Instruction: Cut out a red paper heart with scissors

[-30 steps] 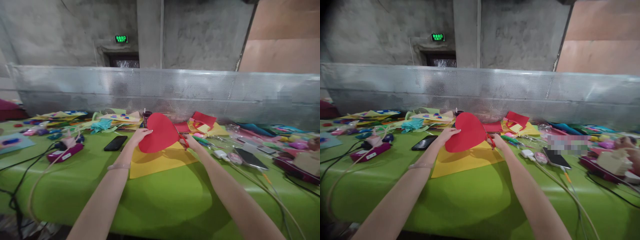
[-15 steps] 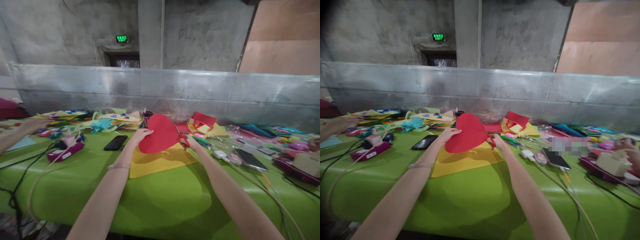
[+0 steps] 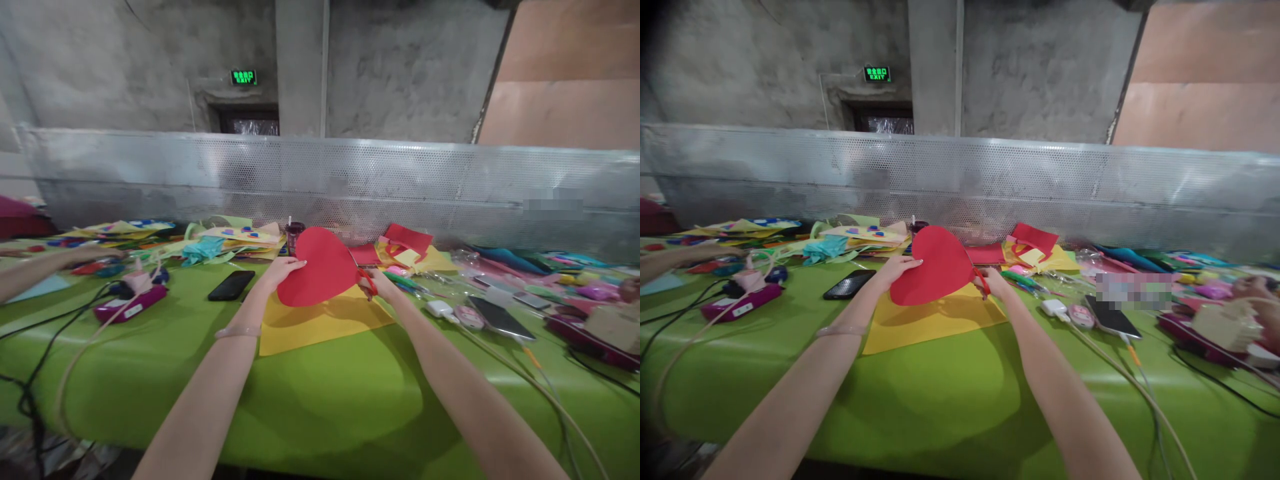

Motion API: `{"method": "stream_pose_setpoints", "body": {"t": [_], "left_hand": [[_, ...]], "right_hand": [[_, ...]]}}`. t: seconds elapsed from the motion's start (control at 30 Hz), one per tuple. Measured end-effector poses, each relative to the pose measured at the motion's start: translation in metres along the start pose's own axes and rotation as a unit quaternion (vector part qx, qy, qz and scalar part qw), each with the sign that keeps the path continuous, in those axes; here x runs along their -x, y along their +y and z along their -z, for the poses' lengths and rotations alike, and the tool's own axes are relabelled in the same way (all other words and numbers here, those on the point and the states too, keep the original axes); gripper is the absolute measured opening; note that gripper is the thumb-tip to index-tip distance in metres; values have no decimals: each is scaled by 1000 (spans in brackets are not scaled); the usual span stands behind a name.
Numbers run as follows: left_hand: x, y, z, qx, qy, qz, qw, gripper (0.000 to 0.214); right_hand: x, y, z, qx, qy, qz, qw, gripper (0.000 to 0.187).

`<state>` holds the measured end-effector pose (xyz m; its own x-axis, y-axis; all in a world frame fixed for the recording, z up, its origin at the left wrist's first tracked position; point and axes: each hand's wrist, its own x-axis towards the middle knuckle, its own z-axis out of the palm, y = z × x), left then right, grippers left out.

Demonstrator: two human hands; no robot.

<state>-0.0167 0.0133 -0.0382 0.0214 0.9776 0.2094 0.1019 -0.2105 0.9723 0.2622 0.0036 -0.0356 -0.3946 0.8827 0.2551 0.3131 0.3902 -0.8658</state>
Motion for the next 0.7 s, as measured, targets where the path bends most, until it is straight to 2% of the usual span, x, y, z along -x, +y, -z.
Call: {"method": "stream_pose_setpoints", "body": {"t": [0.53, 0.7], "left_hand": [[1, 1, 0, -15, -2, -4, 1000, 34], [3, 2, -1, -11, -6, 0, 1000, 33]], "right_hand": [[-2, 4, 5, 5, 22, -14, 1000, 18], [-3, 5, 4, -7, 9, -8, 1000, 15]]}}
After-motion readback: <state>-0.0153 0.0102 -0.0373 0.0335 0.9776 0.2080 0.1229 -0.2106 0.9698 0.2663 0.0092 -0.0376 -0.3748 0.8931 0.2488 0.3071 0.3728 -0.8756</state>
